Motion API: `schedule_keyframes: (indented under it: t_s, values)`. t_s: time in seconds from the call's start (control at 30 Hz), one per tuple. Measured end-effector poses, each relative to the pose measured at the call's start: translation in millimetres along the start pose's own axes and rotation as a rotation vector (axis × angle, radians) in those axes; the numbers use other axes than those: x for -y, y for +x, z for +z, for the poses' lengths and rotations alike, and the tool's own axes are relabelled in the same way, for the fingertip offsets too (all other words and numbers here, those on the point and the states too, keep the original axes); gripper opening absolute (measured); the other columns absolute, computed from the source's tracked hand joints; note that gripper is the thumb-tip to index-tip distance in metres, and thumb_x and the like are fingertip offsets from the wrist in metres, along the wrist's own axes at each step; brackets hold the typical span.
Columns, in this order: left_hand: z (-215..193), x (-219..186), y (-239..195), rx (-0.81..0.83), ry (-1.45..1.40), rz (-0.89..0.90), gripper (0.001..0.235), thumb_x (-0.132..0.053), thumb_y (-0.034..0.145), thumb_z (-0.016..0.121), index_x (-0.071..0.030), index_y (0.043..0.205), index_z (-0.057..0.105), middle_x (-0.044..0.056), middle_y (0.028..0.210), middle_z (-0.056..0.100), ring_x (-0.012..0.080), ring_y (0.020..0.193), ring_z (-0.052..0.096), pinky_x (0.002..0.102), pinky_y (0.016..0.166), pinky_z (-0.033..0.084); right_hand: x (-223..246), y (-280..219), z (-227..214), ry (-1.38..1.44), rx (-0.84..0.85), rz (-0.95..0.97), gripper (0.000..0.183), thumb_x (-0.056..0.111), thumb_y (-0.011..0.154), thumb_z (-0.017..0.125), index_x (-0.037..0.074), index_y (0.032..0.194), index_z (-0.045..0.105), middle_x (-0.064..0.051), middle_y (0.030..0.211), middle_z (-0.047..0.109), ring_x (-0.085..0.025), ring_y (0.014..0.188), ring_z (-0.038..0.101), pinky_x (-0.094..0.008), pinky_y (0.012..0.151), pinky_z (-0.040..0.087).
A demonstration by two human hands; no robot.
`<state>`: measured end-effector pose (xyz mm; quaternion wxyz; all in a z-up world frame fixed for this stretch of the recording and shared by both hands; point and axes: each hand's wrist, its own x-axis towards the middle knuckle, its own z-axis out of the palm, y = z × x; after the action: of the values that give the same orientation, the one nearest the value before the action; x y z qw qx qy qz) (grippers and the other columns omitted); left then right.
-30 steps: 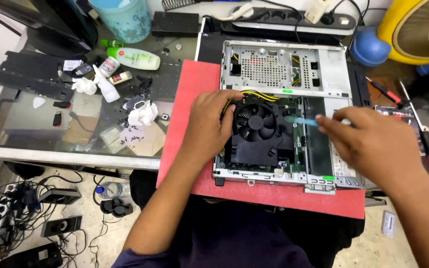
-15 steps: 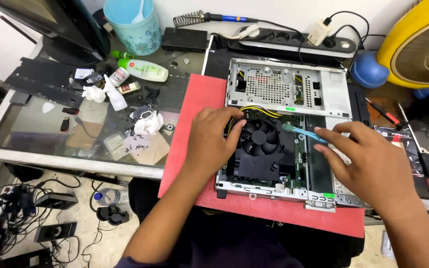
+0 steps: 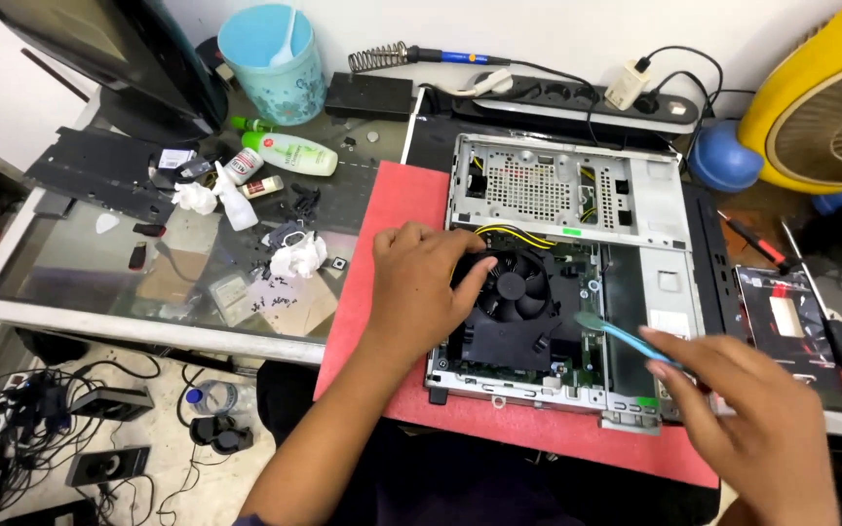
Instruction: The person uses a toothbrush to clean the exterior of a computer case cover and then brushes dust from the internal fan and motherboard area. They remove the fan assembly, brush it separately, and place it back into the case.
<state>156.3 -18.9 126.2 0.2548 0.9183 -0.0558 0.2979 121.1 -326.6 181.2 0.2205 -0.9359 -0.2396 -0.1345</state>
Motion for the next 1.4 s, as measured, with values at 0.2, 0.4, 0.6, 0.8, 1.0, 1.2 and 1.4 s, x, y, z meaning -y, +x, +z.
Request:
schedule_keyframes:
  t_s: [0.2,0.4,0.6,0.8,1.0,1.2,1.4]
  values:
    - [1.3,0.9,0.7,0.003,0.031,0.03,0.018,-0.039,0.092,0.071,-0.022,0.098,0.075,-0.005,0.081,0.071,0.0228,0.088,0.061,0.045,0.088,0.034,-35.6,-6.1,16.7,-0.352,-0.137,-0.07,0.029,0.027,0.095,0.074,0.029,0.124,0.076,0.006,0.103,0.075,-0.015,0.091,0.069,-0.03,0.074,0.054]
    - [1.9,2.6,1.1,0.001,-0.186,0.143,0.013,-0.016,0.097,0.066,-0.008,0.107,0.069,0.006,0.101,0.074,0.0292,0.094,0.066,0.045,0.09,0.049,-41.2,38.9,5.0,-0.184,-0.047,-0.257,0.051,0.018,0.096,0.069,0.015,0.146,0.062,-0.005,0.114,0.074,-0.024,0.093,0.069,-0.037,0.079,0.053]
    - [-7.7,-8.3,3.5,0.018,-0.145,0.273,0.037,-0.005,0.098,0.059,-0.005,0.134,0.054,0.012,0.129,0.063,0.0324,0.116,0.064,0.047,0.1,0.051,-25.2,74.6,-5.7,-0.12,0.023,-0.28,0.035,0.018,0.102,0.063,0.013,0.136,0.07,-0.002,0.087,0.066,-0.021,0.086,0.065,-0.035,0.069,0.048]
    - [-28.6,-26.1,5.5,0.244,-0.366,0.223,0.046,-0.008,0.095,0.066,-0.018,0.137,0.052,-0.008,0.096,0.078,0.0251,0.083,0.069,0.044,0.082,0.051,-19.8,95.2,9.7,0.124,0.147,-0.16,0.039,0.03,0.097,0.061,0.013,0.131,0.069,-0.006,0.123,0.075,-0.026,0.11,0.071,-0.039,0.089,0.052]
    - [-37.6,-42.8,-23.3,0.328,-0.378,0.134,0.047,-0.019,0.096,0.065,-0.021,0.14,0.05,0.003,0.12,0.077,0.0267,0.105,0.072,0.044,0.082,0.054,-0.3,99.1,8.4,0.227,0.38,-0.061,0.046,0.024,0.092,0.064,0.027,0.138,0.065,0.008,0.13,0.076,-0.012,0.04,0.038,-0.03,0.041,0.036]
    - [-50.0,-59.1,-33.6,0.275,-0.39,0.205,0.053,-0.019,0.088,0.073,-0.008,0.137,0.056,0.014,0.11,0.074,0.0367,0.102,0.07,0.048,0.094,0.05,12.5,95.8,31.1,0.429,0.334,-0.104,0.022,0.005,0.088,0.071,0.012,0.104,0.084,-0.013,0.086,0.08,-0.033,0.079,0.075,-0.045,0.076,0.057]
    - [-49.8,-34.0,-44.4,0.196,-0.326,0.028,0.049,-0.035,0.094,0.067,-0.012,0.136,0.056,-0.001,0.123,0.075,0.0249,0.112,0.069,0.045,0.098,0.046,-15.8,94.0,28.8,0.318,0.459,-0.188,0.02,0.023,0.094,0.065,0.016,0.103,0.082,-0.001,0.113,0.066,-0.019,0.104,0.068,-0.039,0.085,0.052]
